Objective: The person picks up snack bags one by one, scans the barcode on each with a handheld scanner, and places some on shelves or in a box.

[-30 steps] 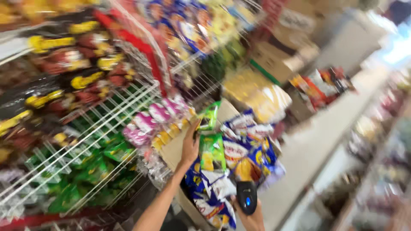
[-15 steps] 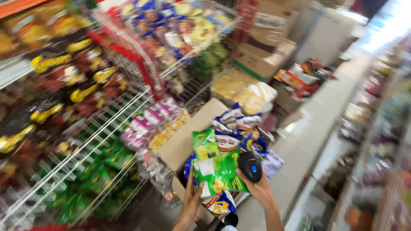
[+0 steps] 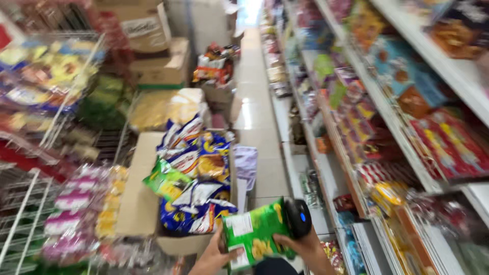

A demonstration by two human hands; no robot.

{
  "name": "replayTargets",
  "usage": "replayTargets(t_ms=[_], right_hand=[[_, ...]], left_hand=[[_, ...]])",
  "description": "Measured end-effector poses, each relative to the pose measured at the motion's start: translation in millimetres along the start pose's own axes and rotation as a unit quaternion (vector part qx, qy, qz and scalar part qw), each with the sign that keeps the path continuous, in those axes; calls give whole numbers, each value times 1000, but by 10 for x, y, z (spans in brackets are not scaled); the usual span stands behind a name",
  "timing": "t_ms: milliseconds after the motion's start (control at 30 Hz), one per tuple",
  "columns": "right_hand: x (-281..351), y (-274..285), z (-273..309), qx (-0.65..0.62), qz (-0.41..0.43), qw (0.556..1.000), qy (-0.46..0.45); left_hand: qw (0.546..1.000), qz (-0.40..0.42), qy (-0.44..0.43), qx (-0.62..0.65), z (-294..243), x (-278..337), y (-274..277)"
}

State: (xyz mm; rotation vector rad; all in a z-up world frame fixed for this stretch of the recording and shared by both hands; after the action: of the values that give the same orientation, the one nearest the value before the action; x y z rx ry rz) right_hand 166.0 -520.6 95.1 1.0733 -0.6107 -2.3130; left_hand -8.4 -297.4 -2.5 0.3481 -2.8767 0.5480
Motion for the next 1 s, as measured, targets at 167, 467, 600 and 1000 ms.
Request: replayTargets(t_ms=[167, 467, 600, 1000], right_hand=[[1211, 386, 200, -338, -66, 758, -554], [1675, 593, -14, -335, -173, 787, -489], [1468, 302, 315, -333, -168, 810, -453], [1116, -16, 1464, -131, 196, 943, -237]], left_hand=[[994, 98, 44, -33, -456, 233, -801], [983, 25, -184, 13, -575, 694, -1692], [969, -106, -217, 55, -83, 926, -1558], [888, -414, -170, 109, 154, 1518, -741]])
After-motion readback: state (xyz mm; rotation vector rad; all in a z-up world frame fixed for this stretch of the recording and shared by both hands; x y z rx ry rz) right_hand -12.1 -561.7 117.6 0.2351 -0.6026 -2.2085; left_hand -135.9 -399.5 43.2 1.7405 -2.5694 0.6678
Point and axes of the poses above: each hand's wrist, its own x-axis away from the middle knuckle, its own y-axis out of the back of the hand, z = x × y, the point moved 2 cm from there along -x, towards the middle knuckle
